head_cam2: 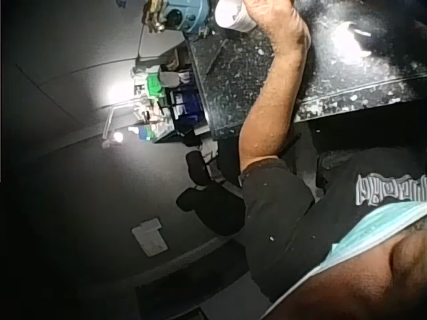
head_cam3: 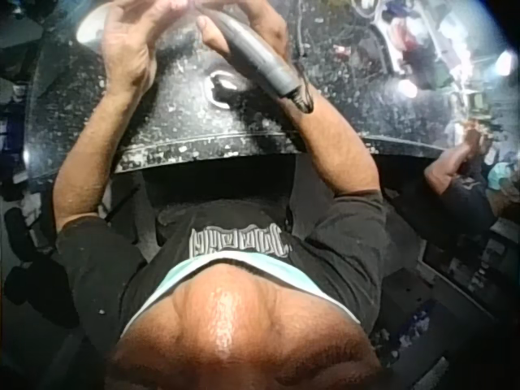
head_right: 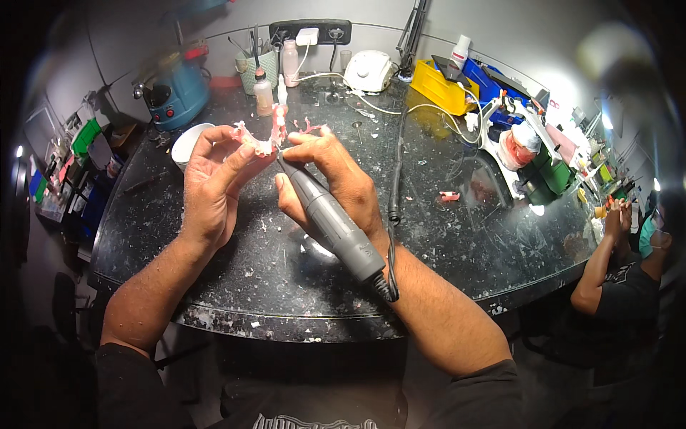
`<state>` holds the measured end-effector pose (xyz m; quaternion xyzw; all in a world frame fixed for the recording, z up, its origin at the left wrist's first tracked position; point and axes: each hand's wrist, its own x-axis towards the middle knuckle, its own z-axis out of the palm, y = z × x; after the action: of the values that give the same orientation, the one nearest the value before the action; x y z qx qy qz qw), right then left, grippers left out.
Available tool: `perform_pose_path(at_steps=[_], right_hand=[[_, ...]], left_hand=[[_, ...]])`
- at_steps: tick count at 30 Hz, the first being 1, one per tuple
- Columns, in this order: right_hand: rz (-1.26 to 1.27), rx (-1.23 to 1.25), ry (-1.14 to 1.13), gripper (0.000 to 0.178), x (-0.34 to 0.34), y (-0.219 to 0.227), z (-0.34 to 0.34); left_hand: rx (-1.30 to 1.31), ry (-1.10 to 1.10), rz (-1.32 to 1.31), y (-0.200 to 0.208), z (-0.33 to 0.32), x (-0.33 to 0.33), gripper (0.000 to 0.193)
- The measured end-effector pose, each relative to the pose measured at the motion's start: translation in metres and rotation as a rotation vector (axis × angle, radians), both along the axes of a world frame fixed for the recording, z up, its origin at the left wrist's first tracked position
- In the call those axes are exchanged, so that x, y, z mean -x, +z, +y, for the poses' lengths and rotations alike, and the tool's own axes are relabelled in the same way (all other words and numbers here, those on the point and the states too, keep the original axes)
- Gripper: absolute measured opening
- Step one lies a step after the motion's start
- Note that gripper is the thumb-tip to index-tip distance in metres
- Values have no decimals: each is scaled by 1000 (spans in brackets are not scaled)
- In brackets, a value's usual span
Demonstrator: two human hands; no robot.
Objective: The person holds a small pink resin-like object and uses a rotary tool to carve and shape it. They rotate the object frequently to access different sides while grinding away material. The workspace is cluttered with tools and debris from the carving process.
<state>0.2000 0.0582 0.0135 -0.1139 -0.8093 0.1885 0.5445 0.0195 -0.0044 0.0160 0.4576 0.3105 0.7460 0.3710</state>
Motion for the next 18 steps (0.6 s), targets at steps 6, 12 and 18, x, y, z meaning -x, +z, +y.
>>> perform_pose_path(at_steps=[6, 12, 18], right_hand=[[-5, 72, 41, 29, 0, 2, -4], [52, 67, 12, 34, 2, -1, 0], [-37, 5, 30, 30, 2, -1, -1]], left_hand=[[15, -23, 17, 2, -3, -1, 22], [23, -29, 33, 1, -3, -2, 23], [-7, -39, 17, 1, -3, -2, 22]])
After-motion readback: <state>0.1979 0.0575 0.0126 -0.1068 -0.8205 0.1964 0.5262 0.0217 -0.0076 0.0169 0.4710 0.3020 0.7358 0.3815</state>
